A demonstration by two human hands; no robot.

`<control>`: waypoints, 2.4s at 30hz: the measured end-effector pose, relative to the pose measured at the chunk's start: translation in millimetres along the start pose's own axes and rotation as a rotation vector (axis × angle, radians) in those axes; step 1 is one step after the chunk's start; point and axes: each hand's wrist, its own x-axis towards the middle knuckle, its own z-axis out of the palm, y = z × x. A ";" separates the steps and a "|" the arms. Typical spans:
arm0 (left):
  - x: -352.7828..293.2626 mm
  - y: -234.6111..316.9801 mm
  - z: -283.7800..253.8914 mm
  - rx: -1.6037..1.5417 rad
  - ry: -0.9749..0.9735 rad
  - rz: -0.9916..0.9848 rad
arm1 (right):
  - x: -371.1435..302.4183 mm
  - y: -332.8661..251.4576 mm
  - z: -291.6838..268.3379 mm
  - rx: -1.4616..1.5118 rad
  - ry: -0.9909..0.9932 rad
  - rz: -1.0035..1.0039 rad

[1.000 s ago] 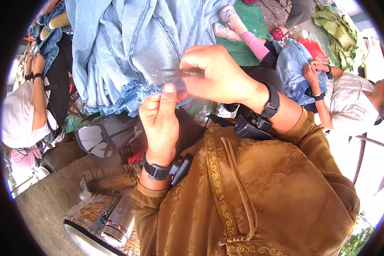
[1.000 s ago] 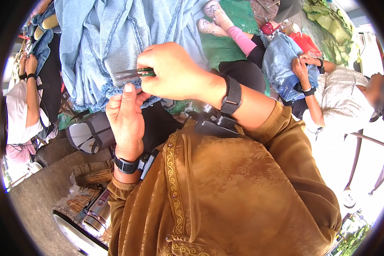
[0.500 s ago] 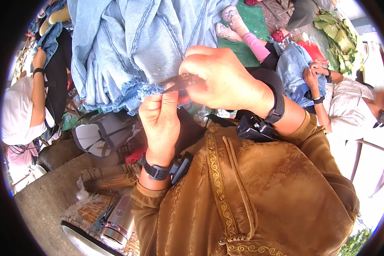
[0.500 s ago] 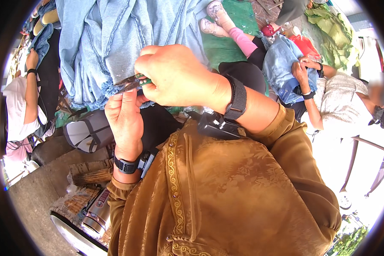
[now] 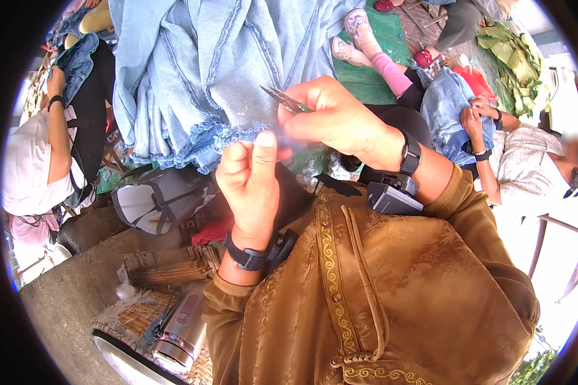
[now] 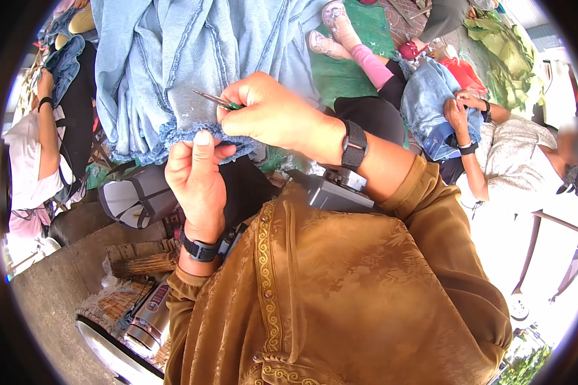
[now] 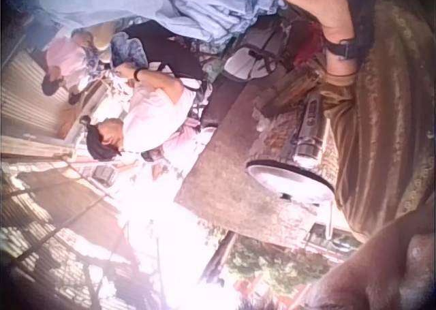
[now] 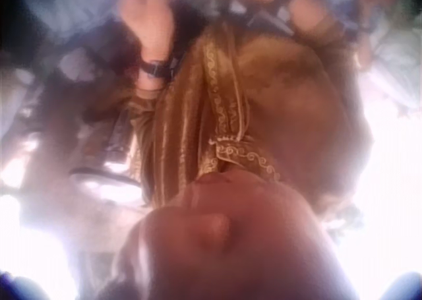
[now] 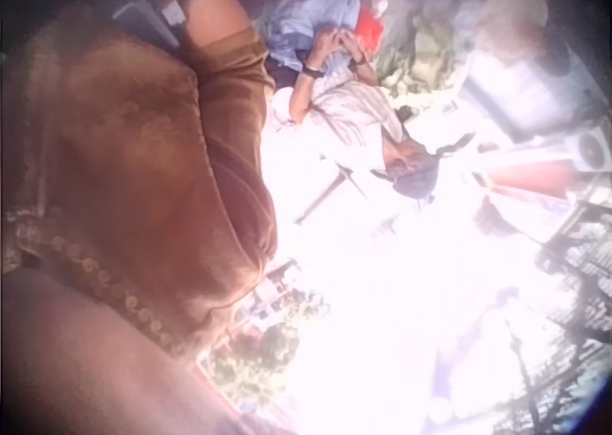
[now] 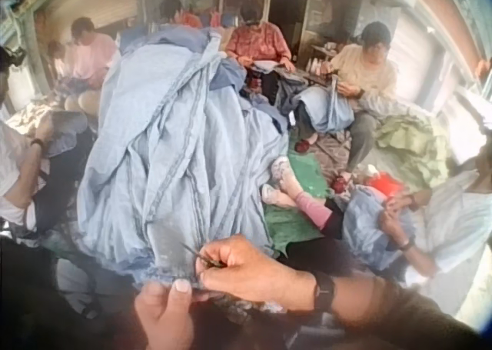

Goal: The person uses small scissors to trim loose threads and frayed edges from a light blue denim garment held in their lap. They repeatedly pull threads and snip them close to the fabric edge while seated among other workers.

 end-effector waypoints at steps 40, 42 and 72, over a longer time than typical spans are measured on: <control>-5.3 10.0 22.9 0.646 -0.027 0.466 | -13.3 7.4 -2.3 -0.539 0.123 -0.482; -4.4 13.9 22.3 0.703 -0.039 0.472 | -10.4 7.6 -3.6 -0.496 0.121 -0.436; 15.6 -10.3 -7.5 0.743 -0.171 0.472 | 11.4 9.1 -10.0 -0.512 -0.021 -0.274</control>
